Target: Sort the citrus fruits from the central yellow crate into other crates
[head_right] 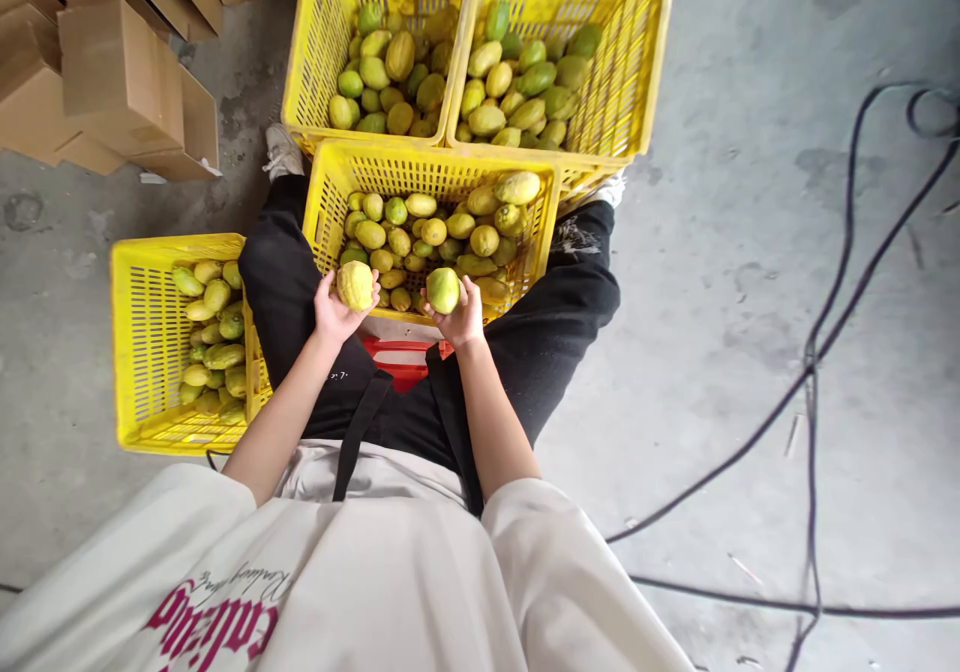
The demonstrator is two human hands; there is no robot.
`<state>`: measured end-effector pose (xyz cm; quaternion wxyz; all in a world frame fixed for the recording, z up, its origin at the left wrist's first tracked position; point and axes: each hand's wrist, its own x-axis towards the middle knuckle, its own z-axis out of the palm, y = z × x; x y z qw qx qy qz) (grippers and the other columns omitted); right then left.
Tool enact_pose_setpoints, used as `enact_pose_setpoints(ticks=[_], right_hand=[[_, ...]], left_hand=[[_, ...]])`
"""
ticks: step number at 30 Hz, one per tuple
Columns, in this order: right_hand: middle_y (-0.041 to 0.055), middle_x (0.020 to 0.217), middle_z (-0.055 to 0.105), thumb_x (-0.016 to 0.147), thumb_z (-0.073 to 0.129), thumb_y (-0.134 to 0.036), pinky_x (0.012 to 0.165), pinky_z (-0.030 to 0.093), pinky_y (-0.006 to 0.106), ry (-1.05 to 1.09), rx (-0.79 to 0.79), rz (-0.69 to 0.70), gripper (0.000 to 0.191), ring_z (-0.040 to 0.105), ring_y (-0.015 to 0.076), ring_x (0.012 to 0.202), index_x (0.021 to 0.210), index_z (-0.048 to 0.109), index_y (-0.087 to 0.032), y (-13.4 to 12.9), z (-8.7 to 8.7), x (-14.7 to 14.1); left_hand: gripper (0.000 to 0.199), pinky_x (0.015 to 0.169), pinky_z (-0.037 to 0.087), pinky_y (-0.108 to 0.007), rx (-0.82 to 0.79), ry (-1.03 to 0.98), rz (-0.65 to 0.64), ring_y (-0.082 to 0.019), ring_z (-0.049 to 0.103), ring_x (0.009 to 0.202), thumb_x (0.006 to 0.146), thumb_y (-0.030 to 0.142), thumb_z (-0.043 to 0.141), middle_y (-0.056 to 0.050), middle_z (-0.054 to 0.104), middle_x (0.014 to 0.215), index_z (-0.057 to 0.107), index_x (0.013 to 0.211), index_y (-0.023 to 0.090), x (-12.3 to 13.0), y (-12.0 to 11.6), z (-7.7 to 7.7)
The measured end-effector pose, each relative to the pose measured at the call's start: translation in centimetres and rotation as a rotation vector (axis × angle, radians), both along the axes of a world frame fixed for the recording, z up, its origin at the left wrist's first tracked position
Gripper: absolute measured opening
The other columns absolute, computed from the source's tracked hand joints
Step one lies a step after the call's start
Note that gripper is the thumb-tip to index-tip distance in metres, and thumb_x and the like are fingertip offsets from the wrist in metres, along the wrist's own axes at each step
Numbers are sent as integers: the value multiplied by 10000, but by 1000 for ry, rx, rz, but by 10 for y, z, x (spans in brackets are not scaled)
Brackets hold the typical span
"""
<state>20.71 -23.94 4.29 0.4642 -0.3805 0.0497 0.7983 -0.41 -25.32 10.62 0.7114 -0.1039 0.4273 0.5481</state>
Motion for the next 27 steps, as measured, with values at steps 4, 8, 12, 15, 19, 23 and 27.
enact_pose_setpoints(ticks=[4,8,12,15,19,23,27], right_hand=[[112,1038,756,882,552,-360,747,670,488,101,47,-21,303,734,316,1051,1139,602,-208,0,2,1],[61,958,754,859,675,-341,713,681,390,57,27,13,263,747,255,919,1083,603,-225,0,0,1],[22,844,716,810,764,-361,520,610,222,28,-1,40,288,664,149,640,1003,606,-218,-1,-4,2],[22,853,711,783,782,-351,452,554,192,30,11,45,317,629,134,595,1020,613,-226,-2,-4,1],[41,872,724,820,748,-418,483,574,221,35,10,47,332,678,172,668,1061,616,-231,-2,-3,1],[108,1037,752,850,648,-461,701,674,417,90,30,29,302,737,302,1012,1026,598,-221,-2,-3,2],[122,1047,757,828,642,-392,813,678,485,86,60,42,257,725,316,1083,1002,605,-207,-1,-1,4]], left_hand=[[479,730,623,-309,8,-20,21,-220,765,914,1078,382,258,-130,765,1013,671,1131,147,0,0,2],[433,657,600,-262,-74,-2,-37,-194,739,809,1079,429,359,-93,746,890,692,1035,155,1,1,6],[455,504,493,-185,-37,7,-84,-140,658,678,1077,435,345,-69,701,841,713,986,184,-1,1,9],[469,467,460,-171,4,-4,-77,-129,645,664,1077,426,322,-72,706,874,712,974,188,-2,1,9],[471,493,515,-208,-4,-13,-59,-161,688,702,1060,443,326,-107,750,971,693,957,166,-3,0,3],[450,670,617,-287,-45,-19,35,-241,758,956,1037,397,321,-126,767,1019,685,1154,160,-4,-3,-2],[464,754,630,-292,-51,-40,74,-257,742,1098,1050,435,353,-122,760,1017,630,1303,162,-5,-2,0]])
